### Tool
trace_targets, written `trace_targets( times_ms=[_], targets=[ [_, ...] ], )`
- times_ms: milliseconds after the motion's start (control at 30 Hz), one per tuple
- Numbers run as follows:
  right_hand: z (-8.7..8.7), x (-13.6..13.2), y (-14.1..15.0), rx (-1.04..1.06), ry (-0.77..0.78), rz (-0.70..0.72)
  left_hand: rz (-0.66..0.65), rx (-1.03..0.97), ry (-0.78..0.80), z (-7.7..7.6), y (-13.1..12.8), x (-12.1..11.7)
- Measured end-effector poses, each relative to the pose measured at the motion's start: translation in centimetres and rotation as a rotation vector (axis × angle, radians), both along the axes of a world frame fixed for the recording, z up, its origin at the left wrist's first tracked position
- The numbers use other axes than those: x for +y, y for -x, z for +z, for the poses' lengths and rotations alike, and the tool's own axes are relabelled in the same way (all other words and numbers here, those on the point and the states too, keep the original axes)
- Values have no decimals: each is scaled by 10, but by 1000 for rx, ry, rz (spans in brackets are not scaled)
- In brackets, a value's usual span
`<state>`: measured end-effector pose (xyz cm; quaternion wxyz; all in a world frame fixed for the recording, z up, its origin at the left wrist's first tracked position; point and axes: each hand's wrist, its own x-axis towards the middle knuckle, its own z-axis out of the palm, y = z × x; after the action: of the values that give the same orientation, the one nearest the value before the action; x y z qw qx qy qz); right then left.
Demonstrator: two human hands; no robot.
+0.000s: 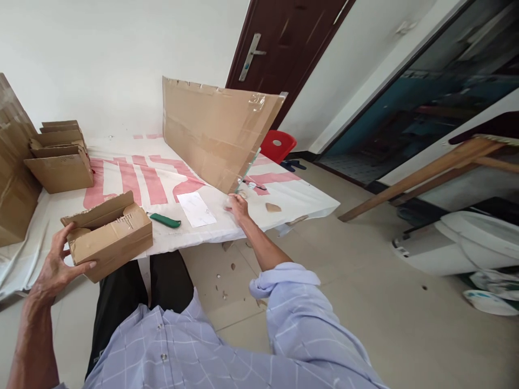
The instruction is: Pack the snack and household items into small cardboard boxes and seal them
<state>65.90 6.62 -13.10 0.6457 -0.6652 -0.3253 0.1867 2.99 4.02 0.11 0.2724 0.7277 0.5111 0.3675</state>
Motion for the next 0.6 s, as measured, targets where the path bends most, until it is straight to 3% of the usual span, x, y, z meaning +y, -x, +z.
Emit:
trace_targets(
  times_ms=[267,600],
  targets=[
    [23,1,17,338,-70,-8,-4,3,0,4,-2,2],
    [19,-6,22,247,75,-61,-4,-3,20,5,-3,1]
  ],
)
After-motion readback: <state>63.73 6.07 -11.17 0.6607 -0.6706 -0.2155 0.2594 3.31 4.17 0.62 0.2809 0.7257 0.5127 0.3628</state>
